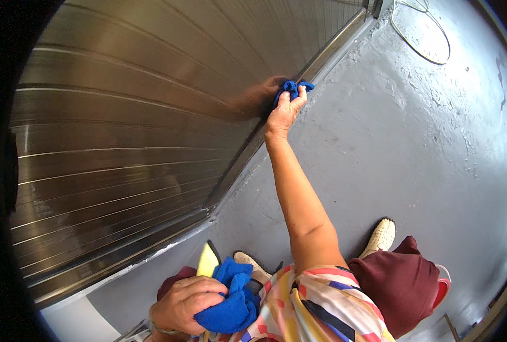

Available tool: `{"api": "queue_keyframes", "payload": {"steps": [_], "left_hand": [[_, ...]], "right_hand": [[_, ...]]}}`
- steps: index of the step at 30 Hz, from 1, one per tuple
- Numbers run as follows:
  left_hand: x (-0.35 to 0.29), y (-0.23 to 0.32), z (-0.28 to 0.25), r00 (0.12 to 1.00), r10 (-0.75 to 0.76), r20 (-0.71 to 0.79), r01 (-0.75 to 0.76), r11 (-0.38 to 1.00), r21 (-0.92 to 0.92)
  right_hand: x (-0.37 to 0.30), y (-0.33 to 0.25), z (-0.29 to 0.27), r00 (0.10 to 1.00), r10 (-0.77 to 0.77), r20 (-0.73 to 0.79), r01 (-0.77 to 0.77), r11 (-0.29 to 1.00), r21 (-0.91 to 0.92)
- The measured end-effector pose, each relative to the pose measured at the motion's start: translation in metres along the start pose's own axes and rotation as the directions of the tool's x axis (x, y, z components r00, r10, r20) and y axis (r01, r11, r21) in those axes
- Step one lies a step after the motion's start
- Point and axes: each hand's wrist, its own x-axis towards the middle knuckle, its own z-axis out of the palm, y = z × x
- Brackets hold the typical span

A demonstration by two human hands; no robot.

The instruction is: The person wipes a large, ribbed metallic surface with a blue cloth, moving systematically from the top edge downward. They use both hands to hold and adjust the cloth while cleaning the vertical surface.

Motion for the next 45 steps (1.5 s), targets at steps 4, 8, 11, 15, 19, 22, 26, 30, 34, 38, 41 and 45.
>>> {"api": "queue_keyframes", "payload": {"steps": [4,8,11,15,19,22,26,30,34,38,41,45], "left_hand": [[0.016,-0.017,-0.016,0.987,0.137,0.088,-0.127,0.986,-0.109],[0.041,-0.036,-0.017,0.949,0.298,0.105,-0.243,0.901,-0.359],[0.044,-0.041,-0.025,0.900,0.367,0.236,-0.263,0.888,-0.378],[0.041,-0.050,-0.025,0.841,0.433,0.325,-0.289,0.866,-0.407],[0.031,-0.052,-0.024,0.790,0.510,0.340,-0.339,0.826,-0.450],[0.030,-0.048,-0.016,0.734,0.585,0.345,-0.360,0.766,-0.532],[0.022,-0.043,-0.009,0.670,0.685,0.288,-0.411,0.664,-0.624],[0.008,-0.033,-0.019,0.633,0.703,0.325,-0.504,0.692,-0.517],[-0.017,-0.026,-0.012,0.795,0.531,0.294,-0.450,0.841,-0.301],[-0.022,-0.024,-0.001,0.843,0.406,0.352,-0.383,0.914,-0.137],[-0.016,-0.024,0.005,0.842,0.298,0.450,-0.291,0.953,-0.088],[-0.013,-0.011,0.020,0.861,0.231,0.454,-0.248,0.968,-0.021]], "right_hand": [[-0.043,0.012,-0.006,0.992,-0.126,0.008,0.126,0.978,-0.165],[-0.129,0.018,-0.008,0.987,-0.148,0.065,0.160,0.951,-0.263],[-0.187,0.022,-0.013,0.996,-0.031,0.080,0.051,0.966,-0.254],[-0.260,0.029,-0.025,0.975,0.152,0.161,-0.121,0.975,-0.184],[-0.263,0.035,-0.030,0.951,0.274,0.145,-0.243,0.949,-0.200],[-0.244,0.037,-0.031,0.956,0.261,0.132,-0.247,0.962,-0.114],[-0.178,0.033,-0.019,0.971,0.190,0.141,-0.181,0.980,-0.080],[-0.133,0.046,-0.032,0.991,0.116,0.061,-0.108,0.986,-0.124],[-0.210,0.051,-0.025,0.974,0.199,0.105,-0.193,0.979,-0.061],[-0.307,0.051,-0.028,0.914,0.398,0.078,-0.376,0.903,-0.209],[-0.344,0.052,-0.034,0.833,0.543,0.107,-0.512,0.830,-0.223],[-0.340,0.041,-0.042,0.714,0.684,0.147,-0.604,0.709,-0.365]]}}
